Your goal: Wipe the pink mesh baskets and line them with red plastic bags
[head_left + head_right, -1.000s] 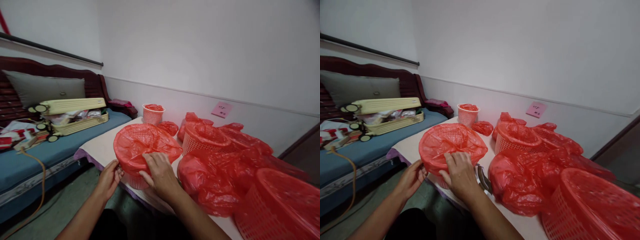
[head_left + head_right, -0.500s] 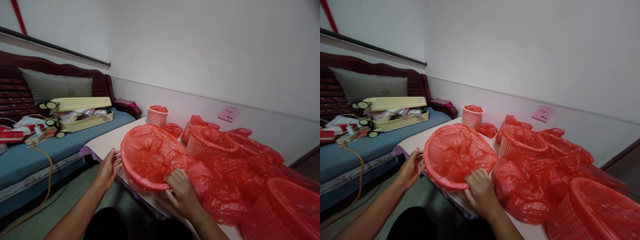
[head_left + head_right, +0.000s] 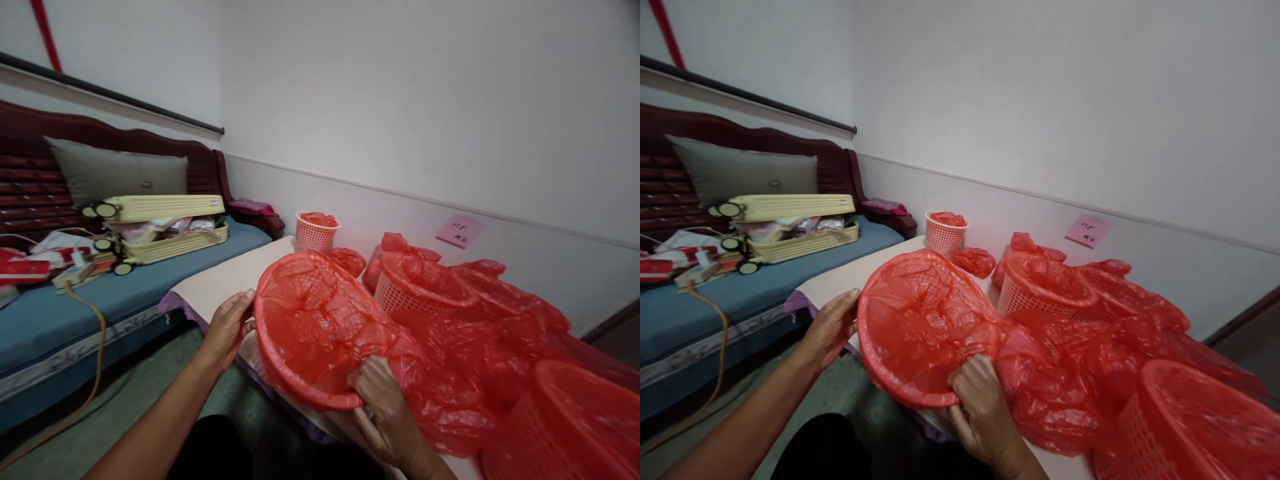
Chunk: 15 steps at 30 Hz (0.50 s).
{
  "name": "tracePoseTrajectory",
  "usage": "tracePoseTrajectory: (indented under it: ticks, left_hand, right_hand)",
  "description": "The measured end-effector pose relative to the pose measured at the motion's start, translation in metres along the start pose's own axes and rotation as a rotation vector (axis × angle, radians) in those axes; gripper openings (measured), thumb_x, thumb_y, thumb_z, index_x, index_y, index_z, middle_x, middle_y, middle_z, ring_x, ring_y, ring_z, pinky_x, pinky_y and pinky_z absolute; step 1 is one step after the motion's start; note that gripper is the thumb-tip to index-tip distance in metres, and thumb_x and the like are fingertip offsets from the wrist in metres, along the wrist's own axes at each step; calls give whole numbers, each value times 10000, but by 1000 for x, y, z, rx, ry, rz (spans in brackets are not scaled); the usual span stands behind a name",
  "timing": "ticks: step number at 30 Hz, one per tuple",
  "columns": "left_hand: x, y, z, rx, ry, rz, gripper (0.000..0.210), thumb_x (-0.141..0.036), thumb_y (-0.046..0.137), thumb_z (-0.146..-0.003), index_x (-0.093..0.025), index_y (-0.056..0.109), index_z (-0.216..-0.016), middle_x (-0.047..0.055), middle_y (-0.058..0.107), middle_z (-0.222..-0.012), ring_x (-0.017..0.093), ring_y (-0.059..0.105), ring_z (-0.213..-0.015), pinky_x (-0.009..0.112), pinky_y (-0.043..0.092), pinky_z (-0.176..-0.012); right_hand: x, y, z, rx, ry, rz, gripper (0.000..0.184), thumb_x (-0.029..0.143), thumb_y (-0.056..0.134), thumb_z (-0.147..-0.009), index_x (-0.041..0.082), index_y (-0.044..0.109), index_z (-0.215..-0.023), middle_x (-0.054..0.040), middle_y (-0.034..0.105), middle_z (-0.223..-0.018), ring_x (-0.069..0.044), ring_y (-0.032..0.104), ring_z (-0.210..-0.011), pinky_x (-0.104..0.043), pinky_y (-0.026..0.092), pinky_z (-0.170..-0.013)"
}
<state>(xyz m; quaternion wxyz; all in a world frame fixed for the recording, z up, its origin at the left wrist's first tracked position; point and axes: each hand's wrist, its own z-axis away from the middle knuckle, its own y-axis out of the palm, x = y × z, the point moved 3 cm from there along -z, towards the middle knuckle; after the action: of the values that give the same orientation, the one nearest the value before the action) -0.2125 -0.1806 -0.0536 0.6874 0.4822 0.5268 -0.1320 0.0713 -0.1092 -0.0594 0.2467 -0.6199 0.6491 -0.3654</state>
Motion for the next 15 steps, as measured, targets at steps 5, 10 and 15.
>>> tracePoseTrajectory:
  ticks: [5,10,15]
  left_hand:
    - [-4,-1,-3,14,-14,-38,252,-371,761,-693,-169,610,-693,-36,598,-660,79,537,-573,180,444,-554]
    - [6,-16,-1,-15,-94,-172,239,-351,746,-672,-154,612,-682,-16,588,-612,101,536,-528,208,425,-513]
    - [-20,-21,-2,-151,61,-330,332,-516,641,-752,-191,603,-812,-17,601,-736,131,558,-642,217,428,-540]
  right_hand:
    - [1,0,0,-1,-3,7,158,128,478,-810,210,491,-944,-42,555,-825,-214,479,-781,-406,378,-776]
    - [2,-1,-3,32,4,5,123,120,452,-824,205,479,-909,-37,529,-794,-203,454,-754,-396,373,-746]
    - [8,1,-7,61,-25,23,124,120,463,-817,194,483,-915,-45,533,-795,-203,449,-754,-396,371,-744]
